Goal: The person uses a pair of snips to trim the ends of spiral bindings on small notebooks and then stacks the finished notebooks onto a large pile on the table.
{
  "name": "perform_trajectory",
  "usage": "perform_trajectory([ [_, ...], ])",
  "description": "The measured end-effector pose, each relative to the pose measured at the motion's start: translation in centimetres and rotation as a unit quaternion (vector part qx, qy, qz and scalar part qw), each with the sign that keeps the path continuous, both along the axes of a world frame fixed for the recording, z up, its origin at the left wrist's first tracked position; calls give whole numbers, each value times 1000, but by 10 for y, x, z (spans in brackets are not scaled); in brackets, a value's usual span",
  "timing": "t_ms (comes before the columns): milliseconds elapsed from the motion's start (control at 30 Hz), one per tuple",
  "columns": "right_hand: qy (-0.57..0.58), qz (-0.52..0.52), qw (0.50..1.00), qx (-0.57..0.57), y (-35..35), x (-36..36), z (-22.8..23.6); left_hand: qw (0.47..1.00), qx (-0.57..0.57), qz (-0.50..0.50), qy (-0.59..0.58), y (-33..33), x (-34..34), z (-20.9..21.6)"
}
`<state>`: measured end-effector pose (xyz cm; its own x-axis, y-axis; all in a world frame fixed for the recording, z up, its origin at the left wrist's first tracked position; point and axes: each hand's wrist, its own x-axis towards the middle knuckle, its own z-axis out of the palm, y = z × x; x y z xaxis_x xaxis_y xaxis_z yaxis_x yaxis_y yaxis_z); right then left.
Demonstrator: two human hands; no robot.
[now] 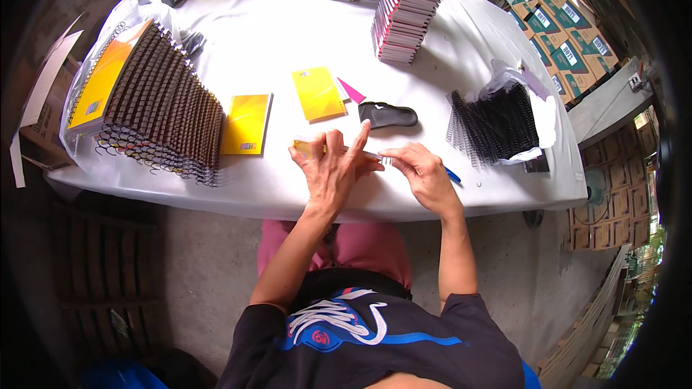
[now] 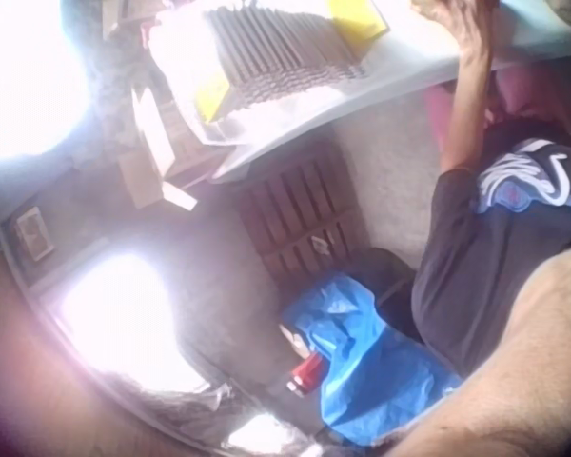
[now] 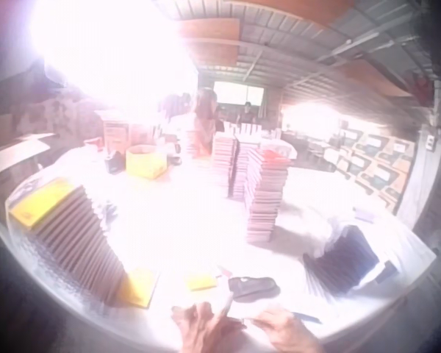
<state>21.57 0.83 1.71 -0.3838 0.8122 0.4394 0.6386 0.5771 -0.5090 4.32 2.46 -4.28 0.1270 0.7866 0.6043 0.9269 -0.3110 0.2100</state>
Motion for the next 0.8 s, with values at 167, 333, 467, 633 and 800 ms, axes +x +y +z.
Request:
perform_trajectory([
  [167,121,-29,948,-293,-3,-1,8,999,-23,-20,14,-3,-2,8],
  [333,134,-34,967,-215,-8,-1,5,997,26,-56,-35,-2,-18,4],
  [467,119,-13,976,-184,-7,9,-4,993,37,-92,-63,1,-11,11],
  [633,-41,34,975,-217,23,19,16,988,-8,-123,-96,4,-17,13],
  [800,-210,-105,971,-48,70,24,-2,980,-36,-158,-111,3,-19,19],
])
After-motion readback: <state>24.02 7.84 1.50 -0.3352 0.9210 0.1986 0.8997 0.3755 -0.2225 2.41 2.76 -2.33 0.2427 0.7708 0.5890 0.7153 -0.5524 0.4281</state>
